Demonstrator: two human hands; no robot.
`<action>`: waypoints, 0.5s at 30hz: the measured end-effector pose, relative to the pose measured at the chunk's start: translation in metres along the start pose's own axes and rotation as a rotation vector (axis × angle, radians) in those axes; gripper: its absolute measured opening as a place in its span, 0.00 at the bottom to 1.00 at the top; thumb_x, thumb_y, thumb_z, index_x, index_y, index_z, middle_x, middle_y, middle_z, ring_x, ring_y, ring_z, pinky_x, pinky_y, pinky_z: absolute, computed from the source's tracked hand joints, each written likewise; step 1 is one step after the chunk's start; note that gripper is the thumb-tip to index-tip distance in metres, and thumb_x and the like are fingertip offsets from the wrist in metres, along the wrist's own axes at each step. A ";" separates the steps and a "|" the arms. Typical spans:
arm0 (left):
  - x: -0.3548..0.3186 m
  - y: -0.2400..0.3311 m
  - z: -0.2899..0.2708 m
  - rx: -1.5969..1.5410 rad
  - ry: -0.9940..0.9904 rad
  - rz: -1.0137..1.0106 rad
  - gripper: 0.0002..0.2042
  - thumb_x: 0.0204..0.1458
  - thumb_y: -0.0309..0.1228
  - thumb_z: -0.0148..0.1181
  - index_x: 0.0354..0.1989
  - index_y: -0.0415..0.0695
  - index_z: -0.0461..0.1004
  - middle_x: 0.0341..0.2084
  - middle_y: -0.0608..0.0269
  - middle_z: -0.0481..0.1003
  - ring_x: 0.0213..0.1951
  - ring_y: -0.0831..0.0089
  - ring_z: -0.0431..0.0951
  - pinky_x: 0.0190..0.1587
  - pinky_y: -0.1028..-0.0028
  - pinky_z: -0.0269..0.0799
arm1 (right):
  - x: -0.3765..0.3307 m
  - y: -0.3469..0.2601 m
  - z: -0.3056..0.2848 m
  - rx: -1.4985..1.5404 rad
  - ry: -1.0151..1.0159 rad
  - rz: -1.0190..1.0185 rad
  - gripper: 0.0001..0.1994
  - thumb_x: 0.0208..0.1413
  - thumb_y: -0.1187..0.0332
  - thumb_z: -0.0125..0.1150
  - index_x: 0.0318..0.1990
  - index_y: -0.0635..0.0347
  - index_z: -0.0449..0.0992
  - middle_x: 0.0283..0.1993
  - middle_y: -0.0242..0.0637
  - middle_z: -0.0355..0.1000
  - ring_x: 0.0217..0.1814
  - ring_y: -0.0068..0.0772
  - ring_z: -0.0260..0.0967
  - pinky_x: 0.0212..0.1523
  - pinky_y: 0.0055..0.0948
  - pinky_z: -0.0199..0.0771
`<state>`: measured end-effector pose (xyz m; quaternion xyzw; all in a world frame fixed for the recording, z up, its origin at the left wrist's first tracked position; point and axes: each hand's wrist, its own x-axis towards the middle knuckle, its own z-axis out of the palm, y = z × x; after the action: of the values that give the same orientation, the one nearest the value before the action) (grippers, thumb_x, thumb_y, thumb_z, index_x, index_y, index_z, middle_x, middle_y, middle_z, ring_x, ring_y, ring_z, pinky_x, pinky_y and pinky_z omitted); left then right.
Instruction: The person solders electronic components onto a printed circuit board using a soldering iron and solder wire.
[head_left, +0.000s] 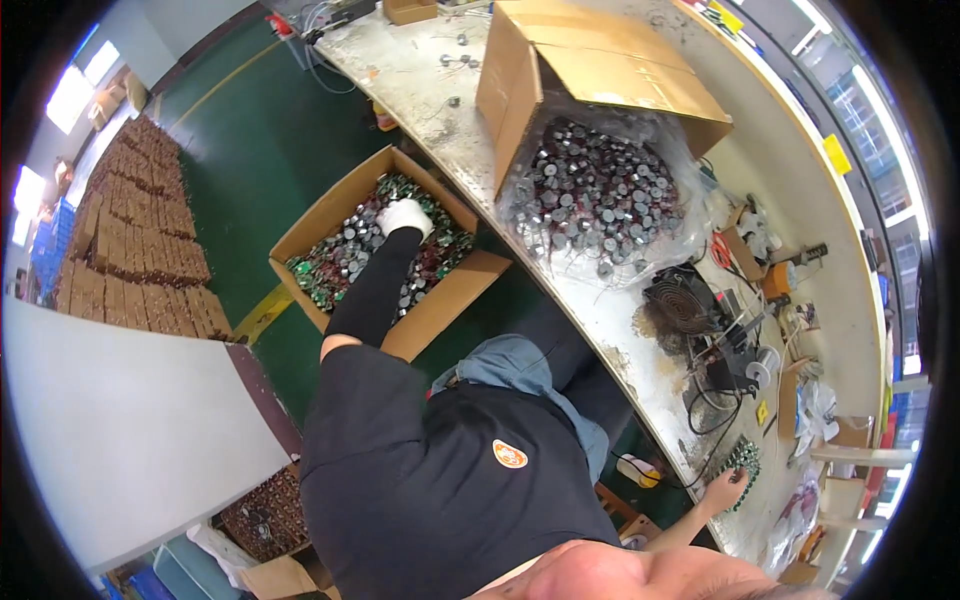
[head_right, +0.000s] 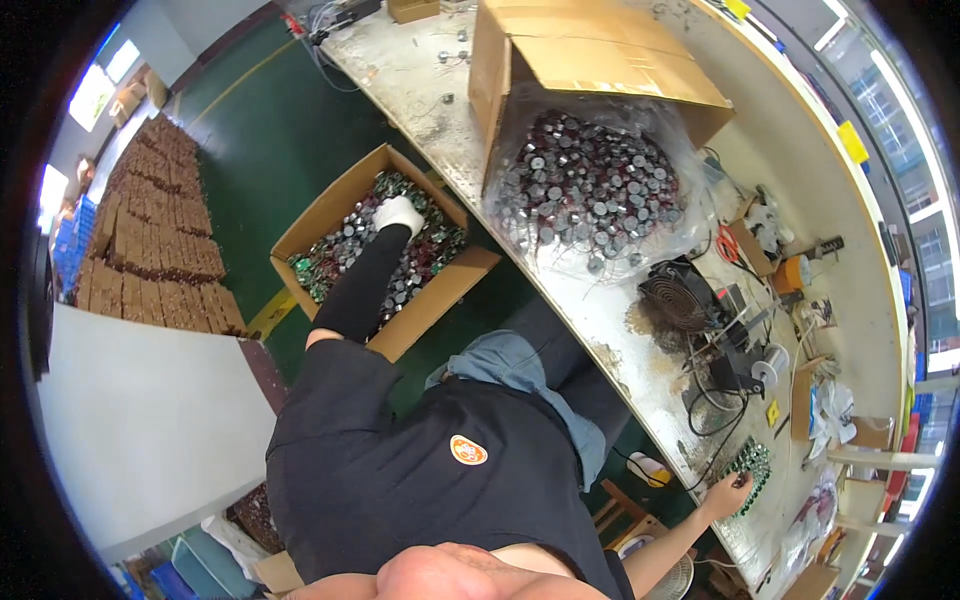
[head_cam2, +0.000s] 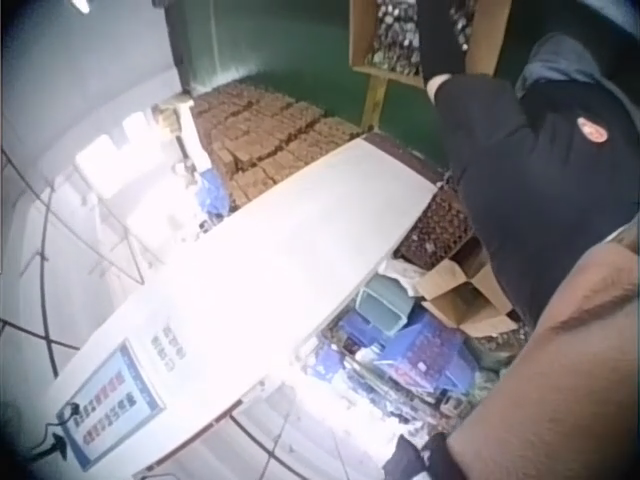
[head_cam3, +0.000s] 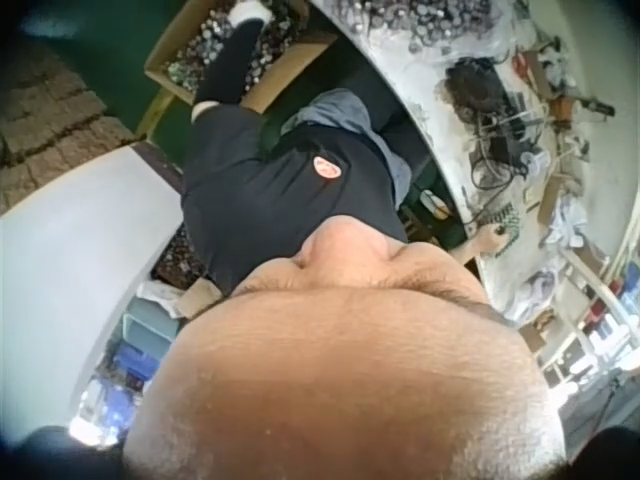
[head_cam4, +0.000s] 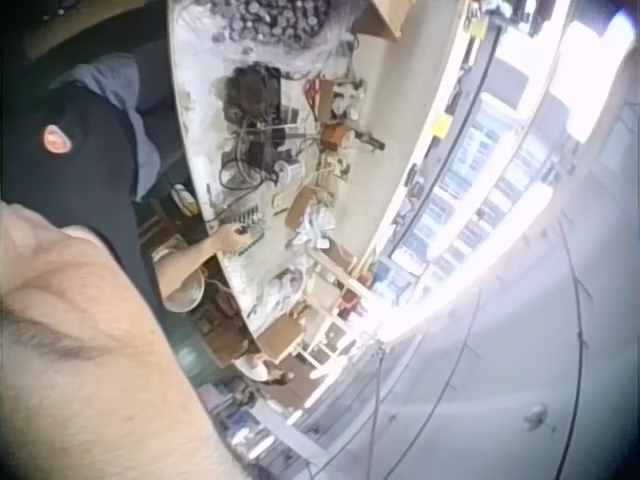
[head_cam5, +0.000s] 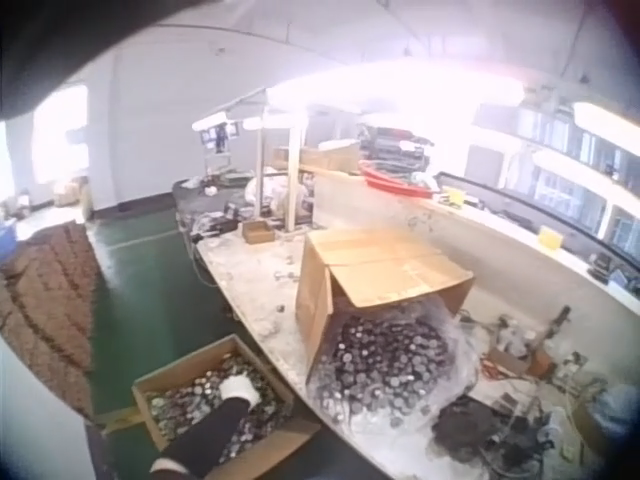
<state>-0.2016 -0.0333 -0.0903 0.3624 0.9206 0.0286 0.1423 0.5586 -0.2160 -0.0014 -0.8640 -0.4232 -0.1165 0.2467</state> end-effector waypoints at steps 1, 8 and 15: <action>-0.006 0.005 -0.007 -0.005 -0.021 0.030 0.16 0.45 0.37 0.58 0.41 0.42 0.78 0.46 0.49 0.75 0.50 0.57 0.74 0.52 0.63 0.69 | -0.004 0.017 0.004 0.154 0.066 0.026 0.16 0.55 0.66 0.52 0.48 0.64 0.73 0.45 0.43 0.74 0.45 0.40 0.72 0.47 0.34 0.69; -0.085 0.006 -0.038 -0.308 0.320 0.307 0.26 0.40 0.39 0.67 0.47 0.39 0.69 0.46 0.46 0.71 0.49 0.52 0.71 0.53 0.61 0.67 | -0.012 0.023 0.010 1.672 -0.155 0.655 0.14 0.60 0.65 0.52 0.50 0.61 0.71 0.46 0.38 0.72 0.37 0.27 0.66 0.38 0.27 0.67; -0.186 0.105 -0.066 -0.504 0.167 0.975 0.13 0.44 0.30 0.65 0.38 0.38 0.75 0.32 0.52 0.76 0.35 0.60 0.78 0.39 0.70 0.72 | -0.019 -0.010 0.007 1.992 -0.414 0.493 0.12 0.57 0.77 0.51 0.49 0.61 0.69 0.53 0.40 0.69 0.44 0.32 0.65 0.48 0.31 0.66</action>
<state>-0.0213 -0.0780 0.0346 0.6977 0.6192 0.3392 0.1216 0.5387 -0.2200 -0.0114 -0.3355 -0.1739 0.4885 0.7865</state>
